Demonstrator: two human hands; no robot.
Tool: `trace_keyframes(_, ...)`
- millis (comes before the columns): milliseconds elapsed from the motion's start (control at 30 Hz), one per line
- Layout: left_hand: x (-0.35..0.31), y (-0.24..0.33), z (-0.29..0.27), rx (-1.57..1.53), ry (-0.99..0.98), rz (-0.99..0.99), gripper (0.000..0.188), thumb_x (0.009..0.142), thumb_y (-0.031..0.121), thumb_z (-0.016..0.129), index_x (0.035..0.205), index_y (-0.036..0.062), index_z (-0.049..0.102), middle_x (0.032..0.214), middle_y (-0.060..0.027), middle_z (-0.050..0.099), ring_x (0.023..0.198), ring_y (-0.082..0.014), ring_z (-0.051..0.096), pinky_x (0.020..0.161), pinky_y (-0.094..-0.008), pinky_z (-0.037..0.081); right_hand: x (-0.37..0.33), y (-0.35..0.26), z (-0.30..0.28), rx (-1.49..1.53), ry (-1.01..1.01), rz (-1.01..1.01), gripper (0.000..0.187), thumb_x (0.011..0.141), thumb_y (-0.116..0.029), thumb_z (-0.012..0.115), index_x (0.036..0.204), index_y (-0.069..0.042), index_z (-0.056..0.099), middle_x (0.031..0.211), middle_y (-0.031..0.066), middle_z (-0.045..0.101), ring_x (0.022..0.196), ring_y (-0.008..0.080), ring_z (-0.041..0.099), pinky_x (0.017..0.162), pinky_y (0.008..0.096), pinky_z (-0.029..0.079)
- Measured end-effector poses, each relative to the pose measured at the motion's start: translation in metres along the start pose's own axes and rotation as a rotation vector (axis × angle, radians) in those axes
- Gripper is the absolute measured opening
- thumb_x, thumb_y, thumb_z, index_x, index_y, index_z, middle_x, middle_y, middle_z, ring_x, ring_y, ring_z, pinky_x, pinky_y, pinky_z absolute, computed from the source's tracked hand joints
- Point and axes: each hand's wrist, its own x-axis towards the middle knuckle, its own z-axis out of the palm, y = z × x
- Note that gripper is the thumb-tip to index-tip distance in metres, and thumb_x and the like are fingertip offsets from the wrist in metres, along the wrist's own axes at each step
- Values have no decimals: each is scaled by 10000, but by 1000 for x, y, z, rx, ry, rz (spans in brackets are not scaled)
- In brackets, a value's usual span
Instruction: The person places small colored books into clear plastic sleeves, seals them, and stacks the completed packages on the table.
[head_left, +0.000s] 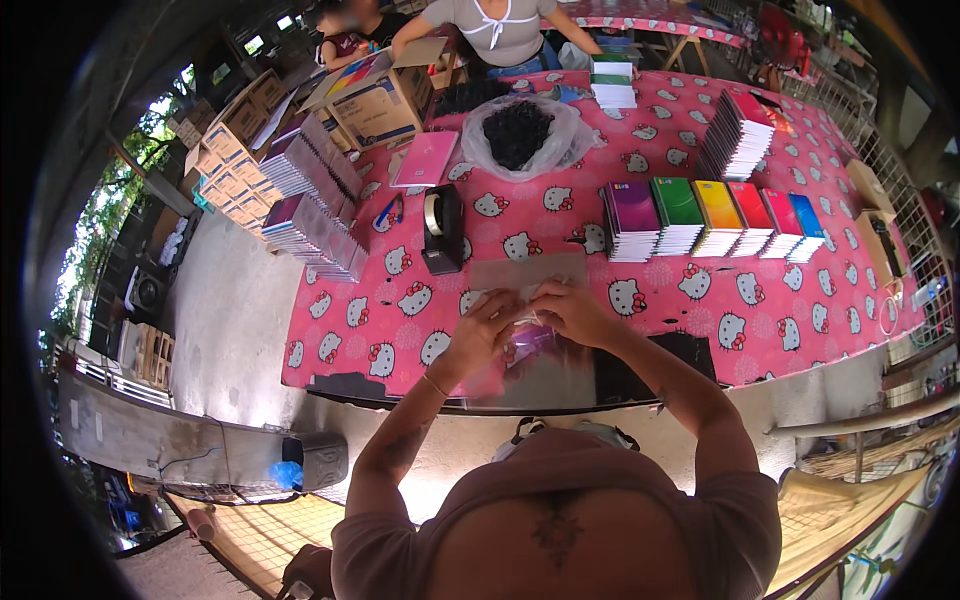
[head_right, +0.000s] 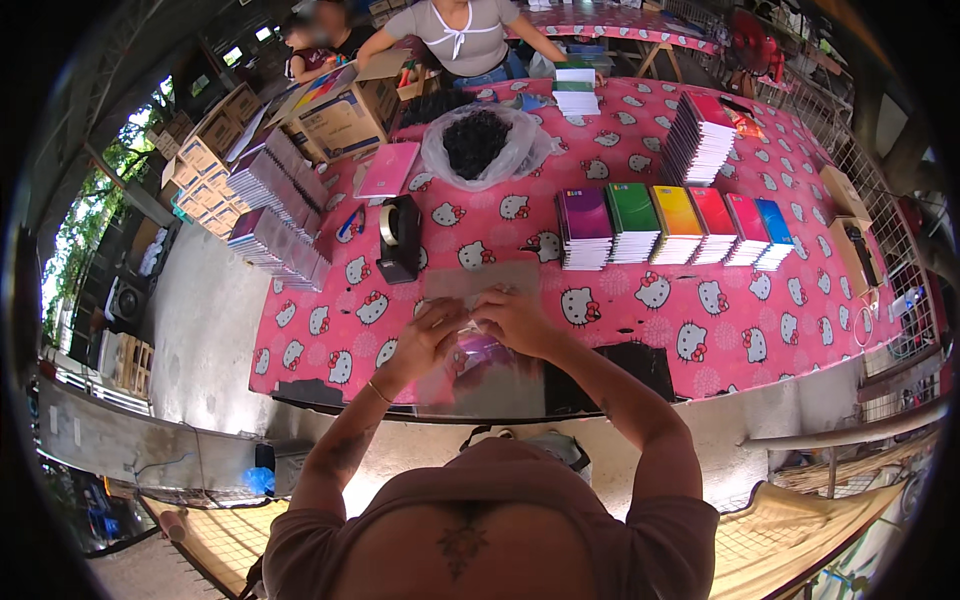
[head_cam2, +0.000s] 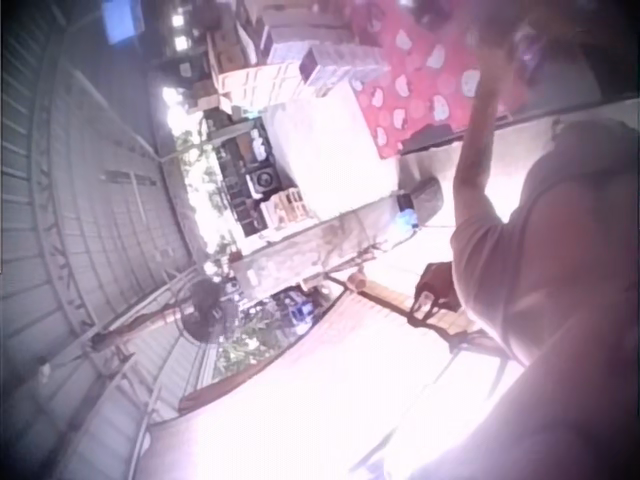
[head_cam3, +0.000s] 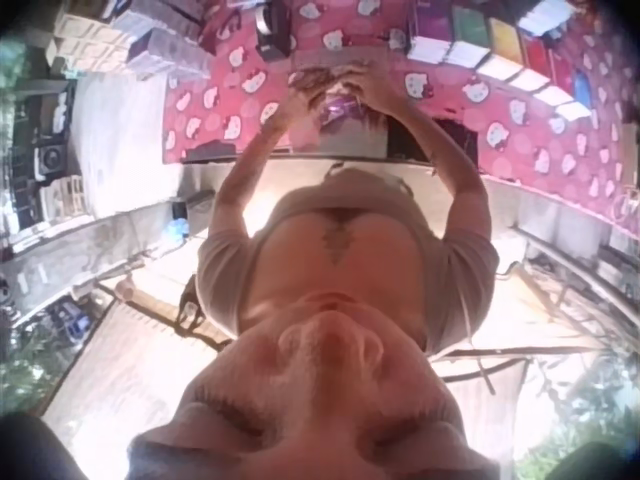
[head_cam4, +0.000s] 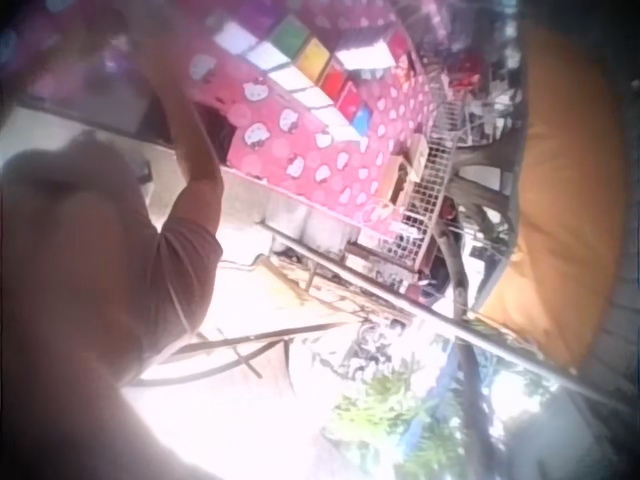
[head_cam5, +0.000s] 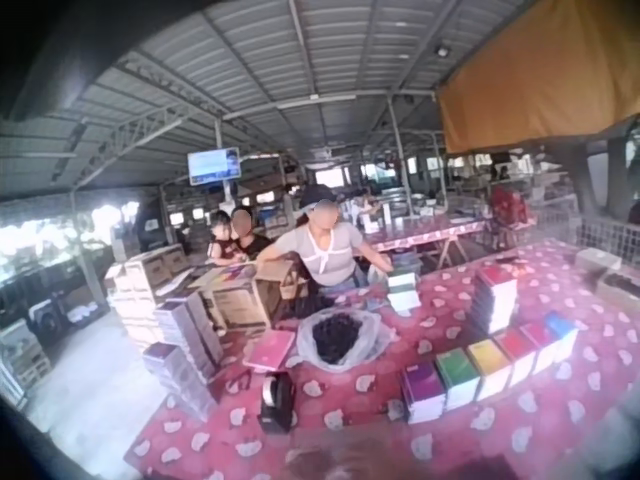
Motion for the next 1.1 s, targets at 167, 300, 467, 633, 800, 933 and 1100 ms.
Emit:
trace_keyframes(167,22,-9,-6,-225,-4,-157,308,754,112,773,1051,64,708,1002,-146,699,948,-297,670,828,-397,547,5,-5,9,131,94,145,285,801,-104,714,1068,-71,618,1048,87,652,983,303,617,841,459,478)
trace_keyframes(300,36,-13,1,-324,-8,-385,258,756,129,794,983,48,703,861,-126,721,807,-276,698,730,-391,559,15,-14,16,120,124,317,353,809,-99,693,1133,-90,554,1009,107,623,968,320,616,826,463,488)
trace_keyframes(467,50,-6,1,-16,-66,-372,315,769,179,788,1020,46,650,910,-141,704,825,-283,695,733,-371,566,19,-16,25,-94,265,327,437,800,-135,742,1187,-110,540,1166,161,561,1020,328,600,838,441,507)
trace_keyframes(633,41,-64,36,-779,-164,-639,428,819,240,790,1133,13,605,940,-118,664,872,-186,668,680,-321,524,3,28,45,710,351,634,552,774,-121,811,1252,-100,536,1176,113,532,1067,251,572,864,382,520)
trace_keyframes(800,15,-171,20,-149,514,-757,316,877,272,745,1030,7,663,817,-63,670,684,-161,610,618,-322,512,8,24,55,818,404,731,517,801,-21,767,1256,-86,530,1182,97,523,1089,209,553,869,333,532)
trace_keyframes(933,-3,-226,4,-1031,361,-1256,284,879,278,731,1020,38,672,698,5,586,541,-100,487,539,-296,465,9,24,59,779,396,721,507,793,-29,775,1241,-76,543,1190,106,528,1096,223,568,882,340,534)
trace_keyframes(1100,2,-213,20,-963,631,-954,136,893,195,685,956,75,677,697,39,536,537,-49,416,492,-238,373,8,16,48,733,373,743,490,802,-36,770,1235,-73,545,1199,100,532,1104,222,571,905,343,514)
